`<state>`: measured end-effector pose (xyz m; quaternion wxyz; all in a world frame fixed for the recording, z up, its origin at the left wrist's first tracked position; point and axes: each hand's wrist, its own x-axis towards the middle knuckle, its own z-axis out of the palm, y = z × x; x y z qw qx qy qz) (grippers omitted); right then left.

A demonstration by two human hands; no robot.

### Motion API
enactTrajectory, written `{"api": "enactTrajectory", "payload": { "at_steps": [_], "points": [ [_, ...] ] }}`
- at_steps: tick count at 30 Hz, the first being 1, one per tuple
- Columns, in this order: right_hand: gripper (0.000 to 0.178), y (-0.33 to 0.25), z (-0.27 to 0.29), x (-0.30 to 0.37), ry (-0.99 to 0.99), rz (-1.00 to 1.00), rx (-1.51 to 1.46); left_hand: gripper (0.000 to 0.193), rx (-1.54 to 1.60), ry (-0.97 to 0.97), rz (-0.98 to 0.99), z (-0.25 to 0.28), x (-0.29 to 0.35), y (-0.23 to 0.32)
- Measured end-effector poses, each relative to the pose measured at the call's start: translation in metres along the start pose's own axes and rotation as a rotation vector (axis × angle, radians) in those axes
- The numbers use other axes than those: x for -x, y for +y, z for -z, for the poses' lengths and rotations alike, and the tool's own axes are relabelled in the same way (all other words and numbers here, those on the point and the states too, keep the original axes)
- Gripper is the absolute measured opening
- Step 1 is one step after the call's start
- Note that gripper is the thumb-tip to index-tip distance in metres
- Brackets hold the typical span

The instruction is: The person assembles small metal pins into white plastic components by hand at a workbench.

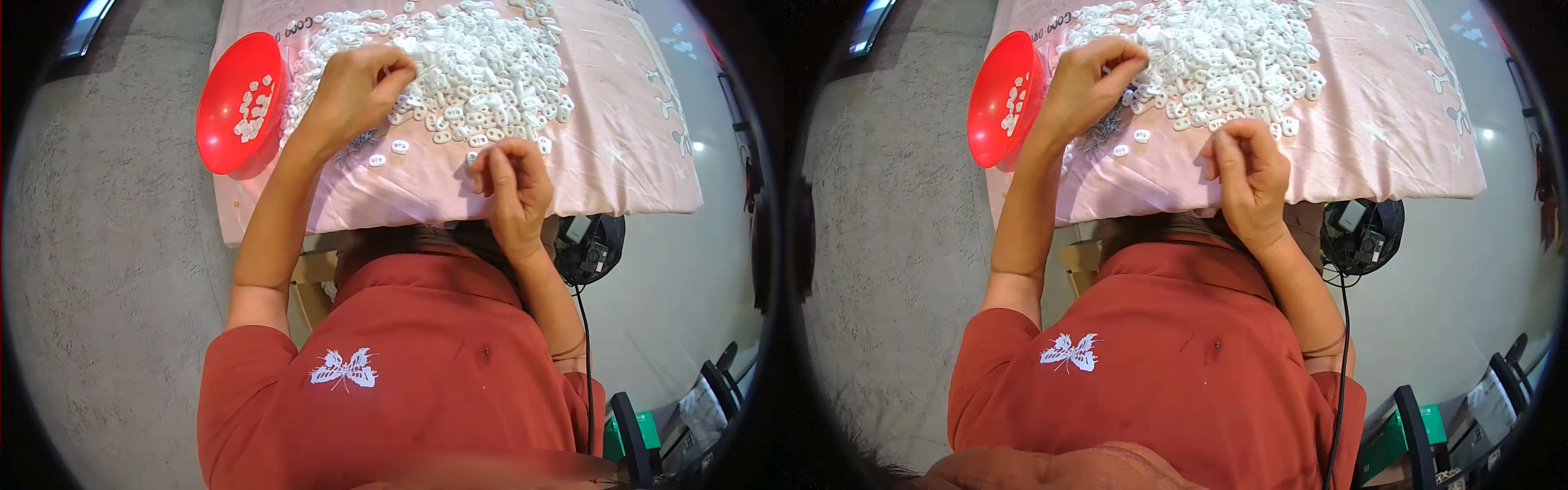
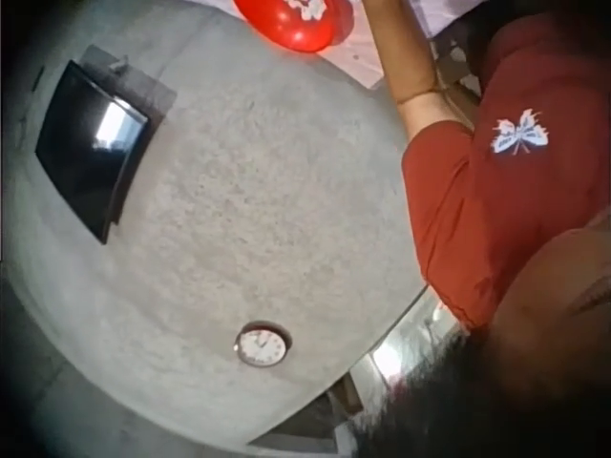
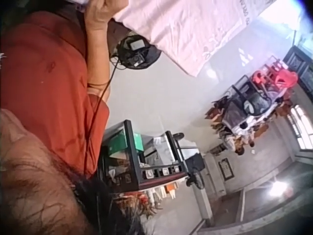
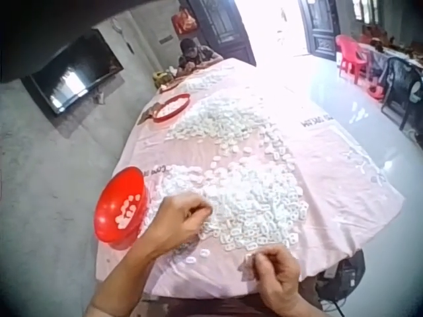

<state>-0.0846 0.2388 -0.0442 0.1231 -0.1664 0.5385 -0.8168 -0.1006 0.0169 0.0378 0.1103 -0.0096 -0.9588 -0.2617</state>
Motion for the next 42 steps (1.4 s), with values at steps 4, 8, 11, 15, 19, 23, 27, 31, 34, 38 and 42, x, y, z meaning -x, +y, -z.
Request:
{"api": "enactTrajectory", "payload": {
  "at_steps": [4, 8, 11, 15, 19, 23, 27, 31, 34, 38, 42],
  "points": [
    [0.005, 0.005, 0.000, -0.002, 0.059, 0.042, 0.004, 0.011, 0.068, -0.024, 0.092, -0.007, 0.039, -0.008],
    [0.008, 0.005, -0.010, -0.006, 0.119, -0.003, 0.058, 0.009, 0.126, 0.021, 0.016, -0.030, 0.051, 0.002],
    [0.012, 0.006, -0.012, -0.008, 0.121, 0.004, 0.138, 0.012, 0.097, 0.045, 0.010, -0.047, 0.051, 0.013],
    [0.020, 0.008, -0.012, -0.008, 0.123, 0.041, 0.210, 0.017, -0.007, 0.023, -0.003, -0.055, 0.051, 0.018],
    [0.024, 0.009, -0.009, -0.009, 0.112, 0.043, 0.217, 0.017, 0.040, -0.004, 0.013, -0.052, 0.054, 0.016],
    [0.027, 0.009, -0.008, -0.011, 0.104, 0.087, 0.215, 0.014, 0.070, -0.066, 0.065, -0.048, 0.056, 0.013],
    [0.029, 0.009, -0.003, -0.012, 0.079, 0.171, 0.304, 0.013, 0.095, -0.054, 0.066, -0.047, 0.057, 0.014],
    [0.029, 0.009, -0.006, -0.007, 0.140, 0.101, 0.089, 0.015, 0.110, 0.028, 0.007, -0.049, 0.053, 0.016],
    [0.029, 0.011, -0.002, -0.004, 0.159, 0.103, 0.154, 0.016, 0.086, 0.074, 0.011, -0.054, 0.044, 0.020],
    [0.029, 0.009, -0.005, -0.004, 0.196, 0.095, 0.098, 0.015, 0.067, 0.098, -0.034, -0.065, 0.033, 0.013],
    [0.029, 0.008, -0.006, -0.005, 0.202, 0.066, 0.073, 0.011, 0.004, 0.174, -0.055, -0.064, 0.028, 0.004]
  ]
}}
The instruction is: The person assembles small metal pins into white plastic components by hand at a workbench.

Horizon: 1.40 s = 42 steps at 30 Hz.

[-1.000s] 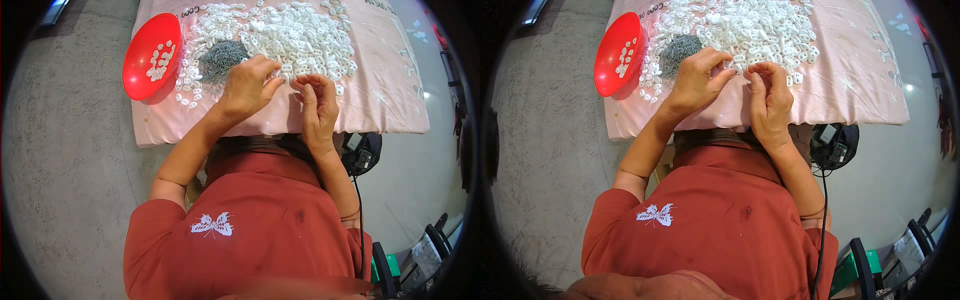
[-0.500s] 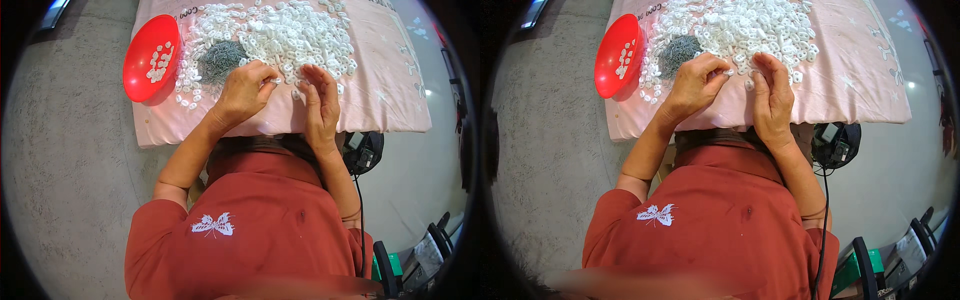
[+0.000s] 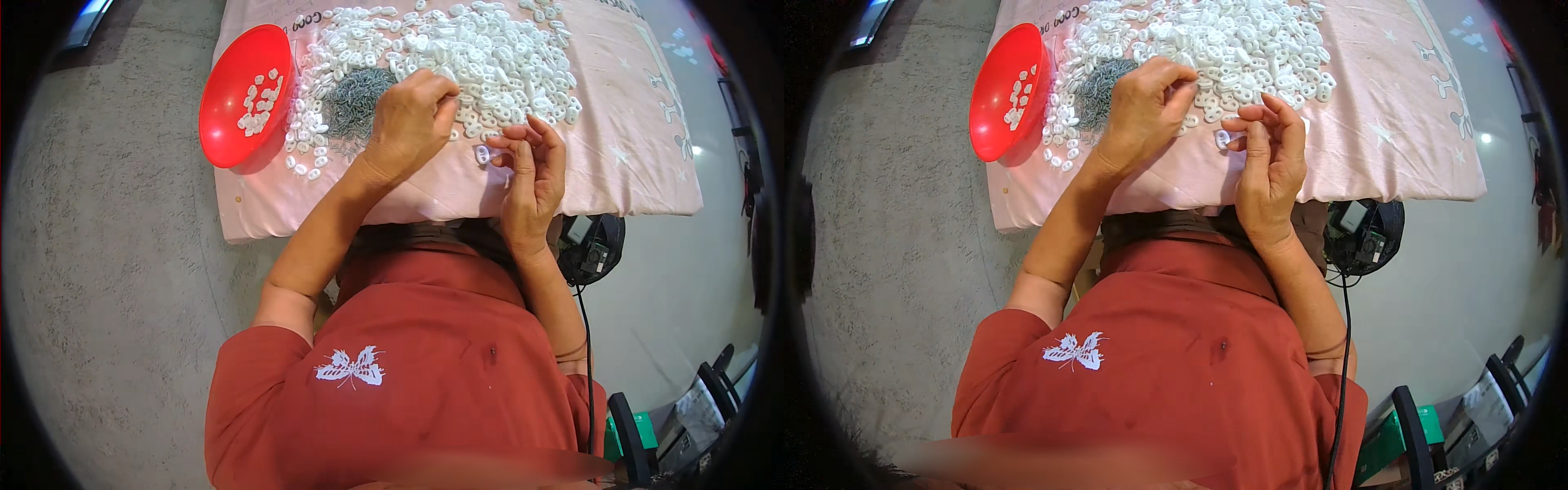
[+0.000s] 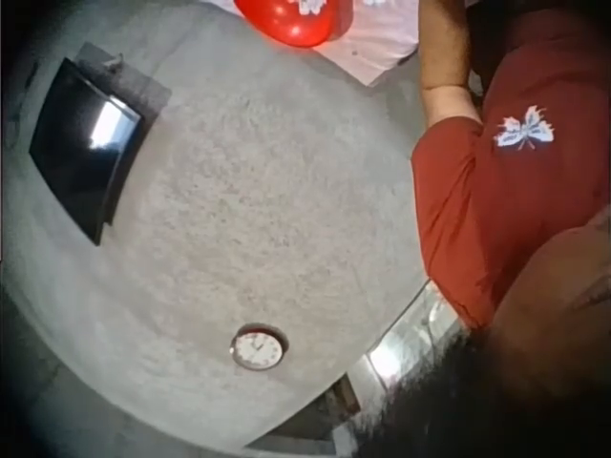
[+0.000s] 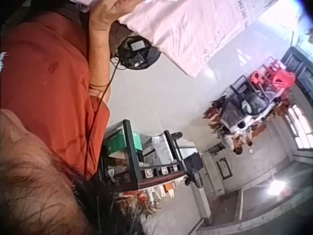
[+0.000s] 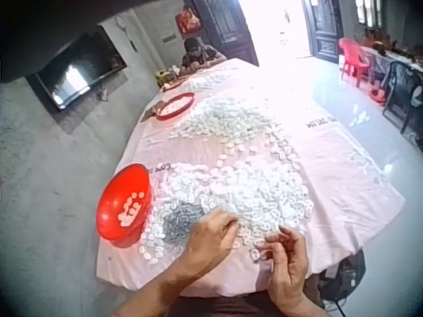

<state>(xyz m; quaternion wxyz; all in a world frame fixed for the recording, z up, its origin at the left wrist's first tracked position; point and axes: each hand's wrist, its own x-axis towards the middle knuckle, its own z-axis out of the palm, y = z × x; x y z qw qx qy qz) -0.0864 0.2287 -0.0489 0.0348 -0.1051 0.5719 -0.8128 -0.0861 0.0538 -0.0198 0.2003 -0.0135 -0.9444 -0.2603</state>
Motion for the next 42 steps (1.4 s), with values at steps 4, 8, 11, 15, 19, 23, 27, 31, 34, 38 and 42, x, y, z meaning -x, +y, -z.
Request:
{"api": "enactTrajectory", "payload": {
  "at_steps": [4, 8, 11, 15, 19, 23, 27, 31, 34, 38, 42],
  "points": [
    [0.029, 0.000, 0.000, 0.000, -0.001, 0.010, 0.010, 0.008, 0.022, -0.021, 0.053, 0.016, 0.007, 0.004],
    [0.028, -0.002, 0.004, 0.000, -0.027, 0.009, 0.009, 0.007, 0.086, -0.088, 0.096, 0.021, 0.018, 0.008],
    [0.024, -0.001, 0.003, 0.000, -0.053, 0.015, 0.015, 0.006, 0.107, -0.075, 0.122, 0.018, 0.018, 0.008],
    [0.015, 0.001, 0.000, 0.002, -0.033, -0.005, -0.052, 0.008, 0.008, -0.111, 0.071, 0.008, 0.013, 0.012],
    [0.012, -0.002, -0.001, 0.002, -0.041, -0.034, 0.025, 0.009, -0.088, -0.149, 0.111, 0.006, 0.011, 0.016],
    [0.010, -0.002, -0.001, 0.002, -0.069, -0.025, 0.054, 0.009, -0.127, -0.138, 0.069, 0.005, 0.010, 0.014],
    [0.009, 0.001, -0.001, 0.000, -0.086, -0.013, 0.103, 0.011, 0.143, -0.159, 0.227, 0.011, 0.015, 0.013],
    [0.009, 0.009, 0.001, -0.001, -0.104, 0.040, 0.183, 0.015, 0.814, -0.300, 0.637, 0.022, 0.021, 0.021],
    [0.008, 0.008, -0.001, -0.002, -0.105, 0.078, 0.230, 0.015, 0.943, -0.341, 0.661, 0.022, 0.027, 0.016],
    [0.007, 0.007, -0.002, -0.003, -0.142, 0.154, 0.314, 0.016, 1.004, -0.320, 0.670, 0.020, 0.032, 0.020],
    [0.006, 0.008, -0.001, -0.004, -0.154, 0.171, 0.326, 0.017, 1.031, -0.295, 0.635, 0.018, 0.035, 0.024]
  ]
}}
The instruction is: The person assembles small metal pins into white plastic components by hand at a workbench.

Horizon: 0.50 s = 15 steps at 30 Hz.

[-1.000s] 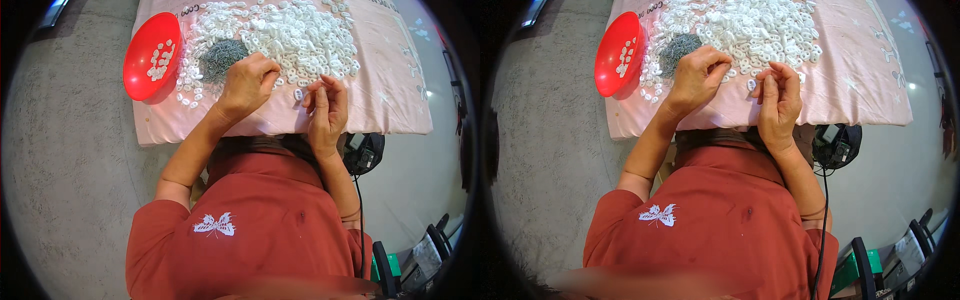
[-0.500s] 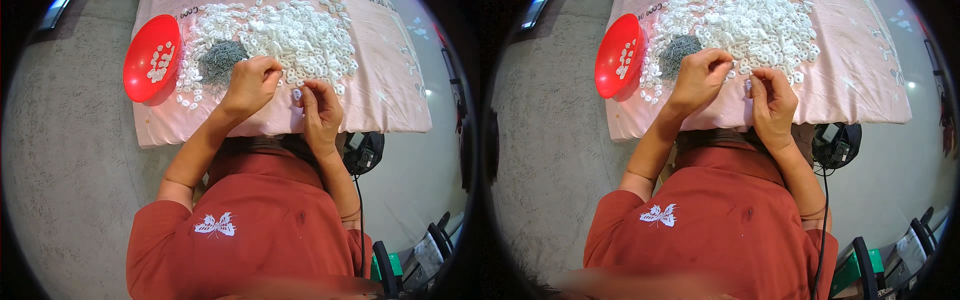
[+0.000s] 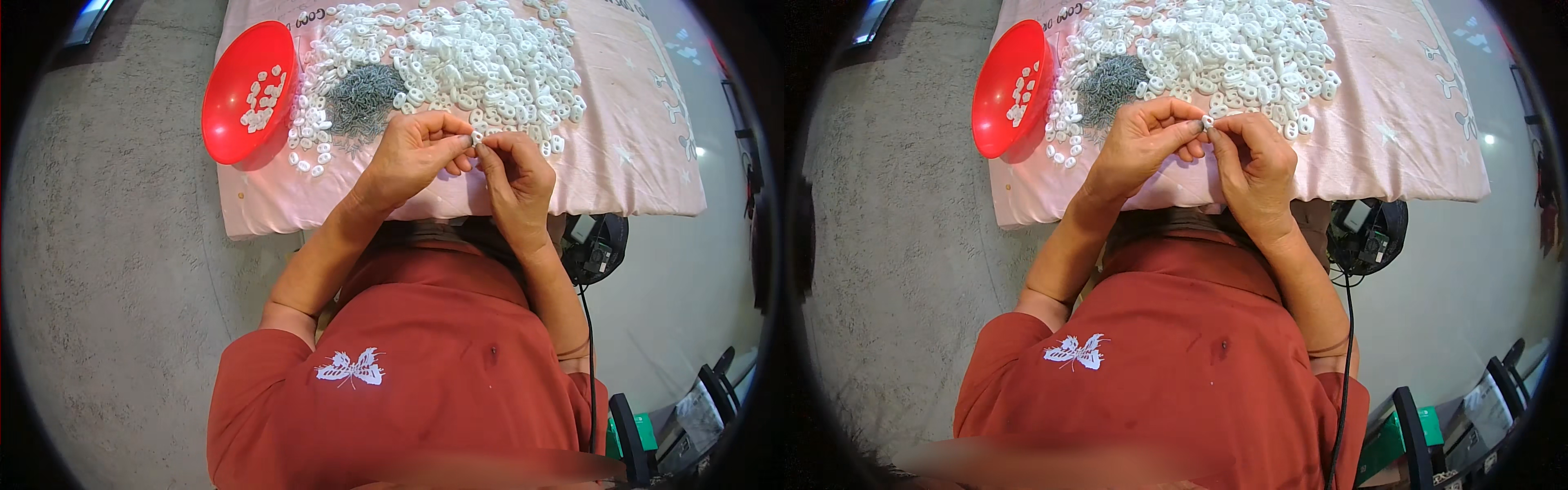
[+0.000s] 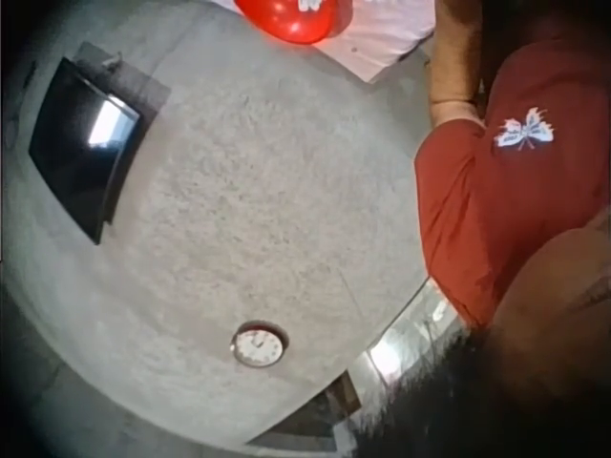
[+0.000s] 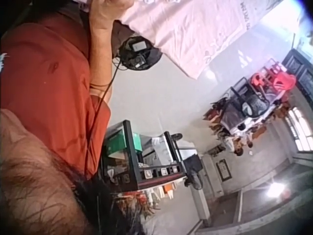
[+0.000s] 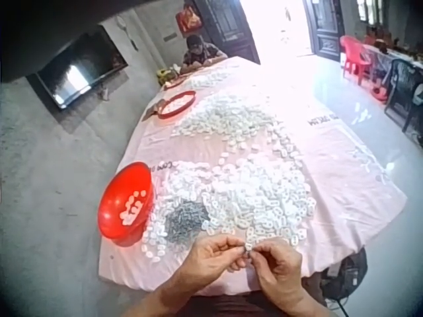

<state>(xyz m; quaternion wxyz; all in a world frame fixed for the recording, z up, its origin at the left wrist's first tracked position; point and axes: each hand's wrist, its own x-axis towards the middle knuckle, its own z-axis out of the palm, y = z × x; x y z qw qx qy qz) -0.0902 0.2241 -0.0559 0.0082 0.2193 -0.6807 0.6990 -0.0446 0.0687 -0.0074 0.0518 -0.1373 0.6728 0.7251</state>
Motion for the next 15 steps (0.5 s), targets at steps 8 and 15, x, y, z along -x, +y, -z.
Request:
{"api": "enactTrajectory", "payload": {
  "at_steps": [8, 15],
  "points": [
    [0.006, -0.003, 0.001, 0.001, -0.020, -0.035, -0.004, 0.017, -0.216, 0.089, -0.118, -0.008, 0.004, -0.005],
    [0.005, -0.003, 0.003, 0.002, -0.046, -0.086, -0.016, 0.013, -0.299, 0.090, -0.131, -0.014, 0.008, -0.002]
  ]
}}
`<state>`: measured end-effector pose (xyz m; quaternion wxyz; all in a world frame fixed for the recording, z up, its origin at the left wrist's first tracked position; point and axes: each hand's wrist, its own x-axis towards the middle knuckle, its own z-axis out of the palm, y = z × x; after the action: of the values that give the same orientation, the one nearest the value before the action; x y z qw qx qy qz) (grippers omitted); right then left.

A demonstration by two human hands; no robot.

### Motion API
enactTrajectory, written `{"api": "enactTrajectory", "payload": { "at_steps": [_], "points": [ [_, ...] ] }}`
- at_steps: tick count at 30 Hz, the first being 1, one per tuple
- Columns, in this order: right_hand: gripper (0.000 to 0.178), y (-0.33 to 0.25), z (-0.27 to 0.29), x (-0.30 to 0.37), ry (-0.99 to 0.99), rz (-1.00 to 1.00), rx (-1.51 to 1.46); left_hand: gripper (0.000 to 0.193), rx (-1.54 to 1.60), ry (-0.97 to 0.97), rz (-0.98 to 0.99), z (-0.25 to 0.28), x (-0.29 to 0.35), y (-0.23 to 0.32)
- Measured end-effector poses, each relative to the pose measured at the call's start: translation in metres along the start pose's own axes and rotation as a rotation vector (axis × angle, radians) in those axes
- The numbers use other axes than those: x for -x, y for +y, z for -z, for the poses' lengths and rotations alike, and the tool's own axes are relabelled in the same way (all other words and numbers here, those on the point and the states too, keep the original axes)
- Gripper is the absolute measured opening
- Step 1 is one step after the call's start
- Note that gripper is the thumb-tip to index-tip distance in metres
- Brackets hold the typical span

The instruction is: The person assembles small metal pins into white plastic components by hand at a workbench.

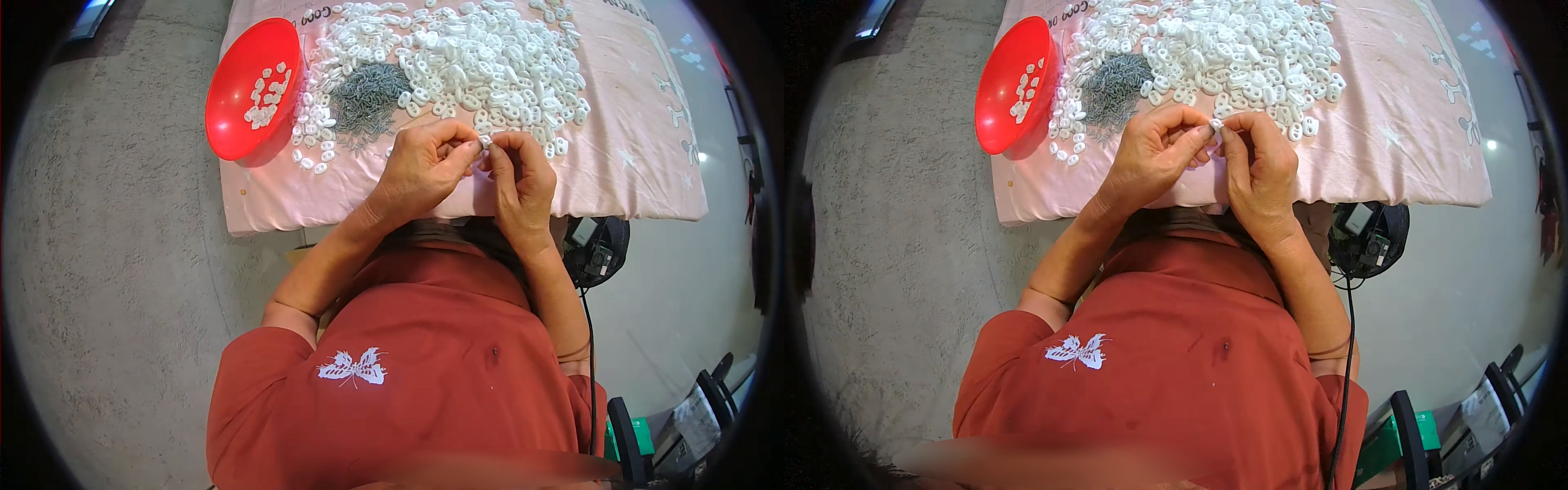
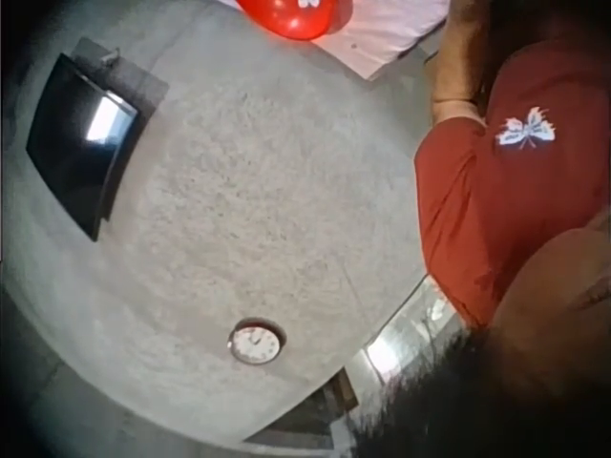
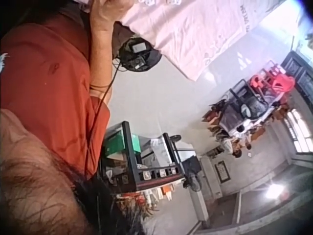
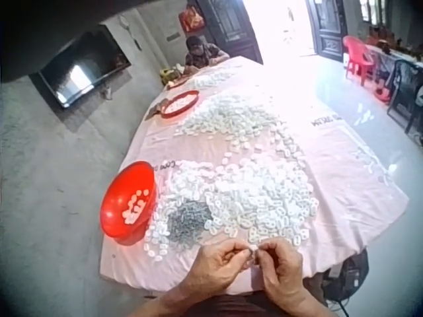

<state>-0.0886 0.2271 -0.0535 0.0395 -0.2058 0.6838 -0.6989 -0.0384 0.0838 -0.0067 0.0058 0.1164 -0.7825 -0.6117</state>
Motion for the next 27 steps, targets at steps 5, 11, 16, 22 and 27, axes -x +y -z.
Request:
{"api": "enactTrajectory", "payload": {
  "at_steps": [5, 11, 16, 22, 27],
  "points": [
    [0.002, -0.002, 0.001, -0.002, -0.077, 0.008, 0.015, 0.011, -0.015, 0.068, -0.132, 0.003, 0.001, -0.005],
    [0.002, -0.002, 0.003, -0.003, -0.112, -0.041, -0.035, 0.007, -0.409, 0.095, -0.324, 0.003, 0.001, -0.001],
    [0.007, -0.007, 0.004, -0.003, -0.117, -0.143, -0.205, 0.006, -0.264, 0.144, -0.295, -0.003, 0.003, 0.007],
    [0.010, -0.009, 0.009, -0.005, -0.141, -0.252, -0.348, 0.004, -0.249, 0.147, -0.326, -0.001, 0.001, 0.001],
    [0.009, -0.012, 0.008, -0.004, -0.118, -0.301, -0.389, 0.006, -0.332, 0.261, -0.217, 0.055, -0.005, -0.014]
  ]
}}
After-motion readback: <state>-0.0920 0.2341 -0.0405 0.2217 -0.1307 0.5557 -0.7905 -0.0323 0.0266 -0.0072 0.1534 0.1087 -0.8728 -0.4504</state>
